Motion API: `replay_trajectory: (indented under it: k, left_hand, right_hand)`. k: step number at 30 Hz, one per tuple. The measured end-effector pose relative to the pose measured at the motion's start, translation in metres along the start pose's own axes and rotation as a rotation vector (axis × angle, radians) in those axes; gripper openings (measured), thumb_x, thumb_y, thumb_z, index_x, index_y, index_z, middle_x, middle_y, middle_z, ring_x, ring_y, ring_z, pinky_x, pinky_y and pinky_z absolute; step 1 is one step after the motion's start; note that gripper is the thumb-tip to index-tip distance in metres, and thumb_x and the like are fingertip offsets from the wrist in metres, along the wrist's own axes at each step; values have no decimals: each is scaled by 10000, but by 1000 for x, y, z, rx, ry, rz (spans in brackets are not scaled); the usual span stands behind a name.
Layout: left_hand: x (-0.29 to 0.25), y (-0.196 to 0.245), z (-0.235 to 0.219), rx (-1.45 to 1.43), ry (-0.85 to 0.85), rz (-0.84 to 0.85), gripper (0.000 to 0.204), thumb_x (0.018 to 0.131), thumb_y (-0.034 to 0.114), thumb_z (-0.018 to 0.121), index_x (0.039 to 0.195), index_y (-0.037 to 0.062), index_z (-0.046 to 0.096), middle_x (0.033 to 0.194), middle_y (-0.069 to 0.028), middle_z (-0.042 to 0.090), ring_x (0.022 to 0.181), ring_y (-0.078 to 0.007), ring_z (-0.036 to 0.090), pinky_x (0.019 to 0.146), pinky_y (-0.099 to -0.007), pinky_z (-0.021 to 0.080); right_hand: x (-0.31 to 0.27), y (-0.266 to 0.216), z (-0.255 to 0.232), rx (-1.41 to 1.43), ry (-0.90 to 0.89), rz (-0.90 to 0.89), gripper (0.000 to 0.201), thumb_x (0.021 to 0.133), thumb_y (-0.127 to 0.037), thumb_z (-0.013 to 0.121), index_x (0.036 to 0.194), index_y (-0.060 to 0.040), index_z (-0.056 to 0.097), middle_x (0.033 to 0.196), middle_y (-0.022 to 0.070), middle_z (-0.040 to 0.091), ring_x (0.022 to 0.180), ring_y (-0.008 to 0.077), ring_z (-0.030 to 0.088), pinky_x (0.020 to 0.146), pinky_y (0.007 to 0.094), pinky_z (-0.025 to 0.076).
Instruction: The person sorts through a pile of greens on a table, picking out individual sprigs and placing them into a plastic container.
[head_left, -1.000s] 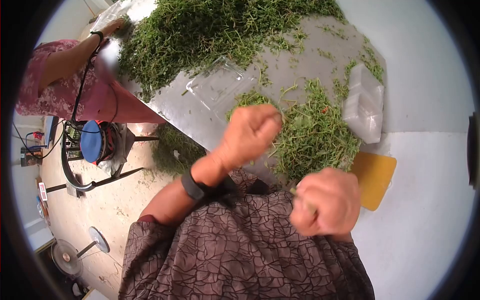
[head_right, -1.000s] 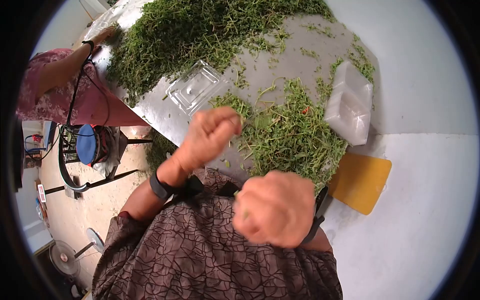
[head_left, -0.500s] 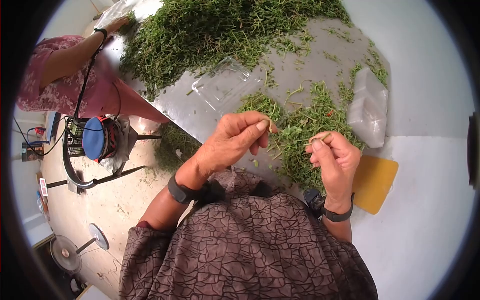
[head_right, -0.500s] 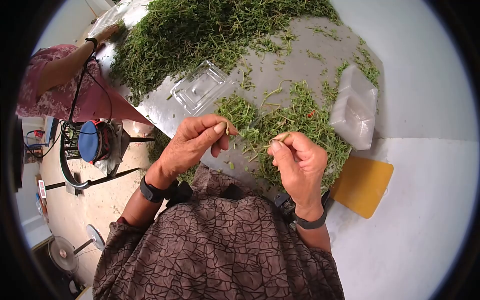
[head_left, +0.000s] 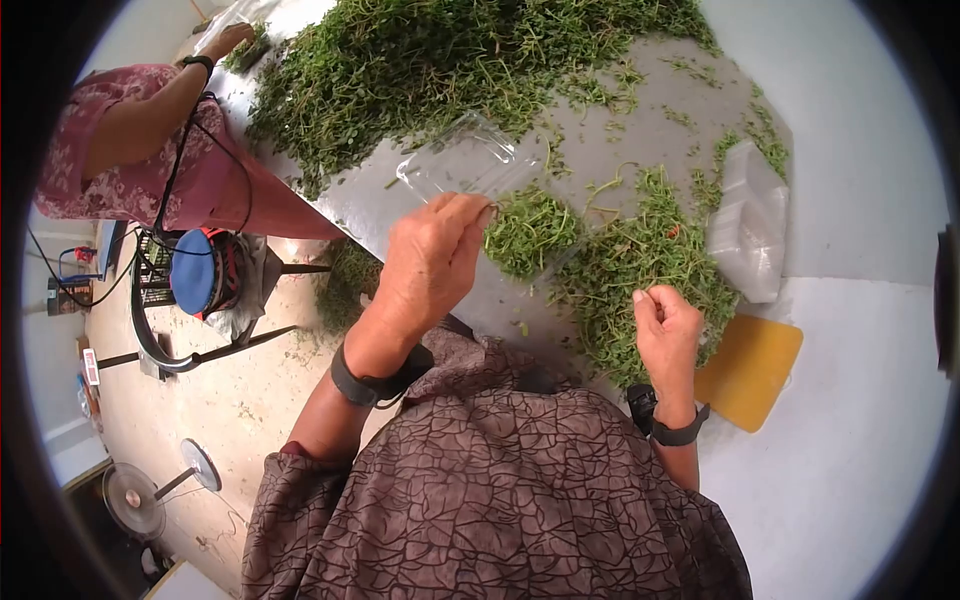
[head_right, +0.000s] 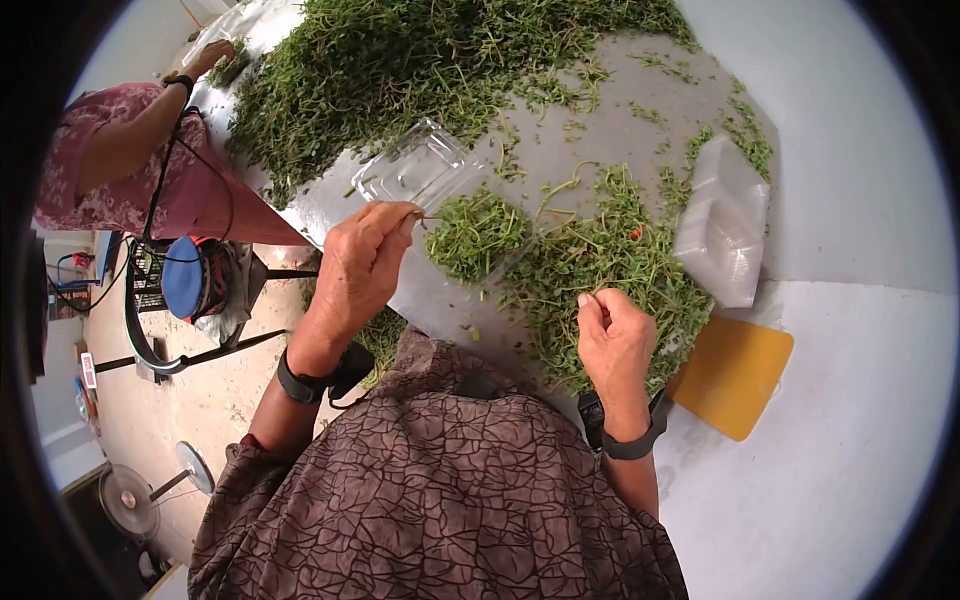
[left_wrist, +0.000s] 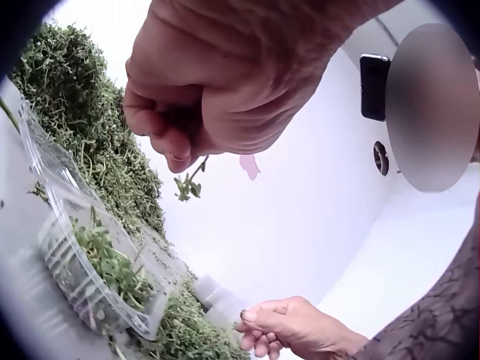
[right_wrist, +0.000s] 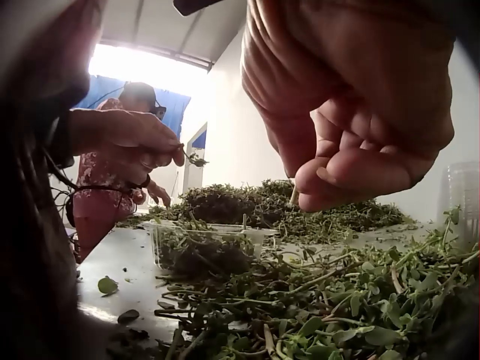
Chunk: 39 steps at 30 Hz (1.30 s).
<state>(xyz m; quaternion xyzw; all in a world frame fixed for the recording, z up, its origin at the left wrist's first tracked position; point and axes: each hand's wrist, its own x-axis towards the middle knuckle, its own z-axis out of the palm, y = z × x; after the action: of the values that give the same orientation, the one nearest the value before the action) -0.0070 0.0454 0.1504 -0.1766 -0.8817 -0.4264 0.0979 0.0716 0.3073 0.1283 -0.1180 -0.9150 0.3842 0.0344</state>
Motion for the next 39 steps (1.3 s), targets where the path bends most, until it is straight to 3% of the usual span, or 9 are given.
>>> replay_trajectory:
  k: [4, 8, 12, 22, 26, 29, 32, 36, 39]
  left_hand:
    - [-6, 14, 3, -89, -86, 81, 131, 852, -25, 553, 967, -28, 618, 794, -157, 619, 662, -280, 610, 597, -329, 483]
    - [-13, 36, 10, -228, -332, 125, 161, 811, -34, 579, 968, -29, 609, 803, -160, 615, 691, -315, 618, 604, -357, 491]
    - [-17, 41, 12, -279, -460, 181, 187, 780, -39, 584, 966, -29, 603, 820, -166, 609, 735, -346, 618, 625, -389, 497]
    - [-33, 20, 5, -235, -724, 110, 126, 812, 24, 570, 929, -10, 600, 809, -167, 606, 754, -371, 598, 673, -401, 489]
    - [-31, 5, -9, -272, -628, 93, 119, 855, 41, 550, 947, -3, 610, 781, -129, 615, 722, -290, 628, 652, -361, 497]
    - [-18, 12, -17, -488, -569, -429, 227, 979, 151, 465, 1019, -16, 614, 803, -36, 625, 724, -86, 612, 647, -253, 490]
    - [-1, 11, -2, -603, -395, -423, 268, 999, 187, 441, 1052, -21, 602, 802, -23, 621, 703, -90, 608, 668, -235, 488]
    - [11, -8, 17, -258, -172, -70, 348, 1004, 235, 425, 1246, 12, 537, 1196, -162, 597, 1043, -224, 615, 862, -341, 484]
    - [2, -16, 10, -251, -171, -108, 377, 985, 237, 453, 1312, 56, 502, 1391, -175, 452, 1228, -307, 499, 975, -395, 423]
  right_hand:
    - [0, -11, -3, -59, 180, -83, 181, 828, -73, 674, 978, 20, 635, 744, 91, 650, 528, 129, 550, 486, 253, 436]
    - [-3, -61, -15, 208, -88, -418, 486, 796, -67, 708, 1250, -3, 545, 1137, 176, 614, 613, 136, 610, 521, 244, 497]
    - [-1, -70, -3, 150, -284, -557, 448, 731, -12, 708, 1155, 28, 569, 924, 192, 646, 704, 304, 645, 601, 348, 525]
    - [-2, -66, 2, -134, -437, -622, 143, 699, 40, 579, 836, 10, 610, 684, 135, 547, 607, 326, 578, 520, 413, 454]
    - [4, -66, -5, -50, -279, -496, 115, 718, 52, 597, 823, 17, 631, 704, 143, 601, 602, 296, 607, 526, 354, 471]
    - [14, -73, 1, 140, -217, -333, 117, 748, 46, 616, 859, 21, 641, 733, 142, 634, 598, 240, 621, 536, 304, 474]
    - [32, -88, 18, 374, -283, 4, 140, 810, 8, 627, 948, 30, 641, 726, 129, 645, 609, 158, 626, 549, 273, 476]
    - [45, -67, 43, 371, -135, -142, 212, 846, -13, 610, 1050, 48, 612, 794, 149, 668, 662, 160, 659, 594, 273, 503]
    - [43, -50, 29, 310, -60, -180, 231, 858, -21, 602, 1076, 56, 601, 845, 168, 677, 688, 166, 670, 614, 273, 512]
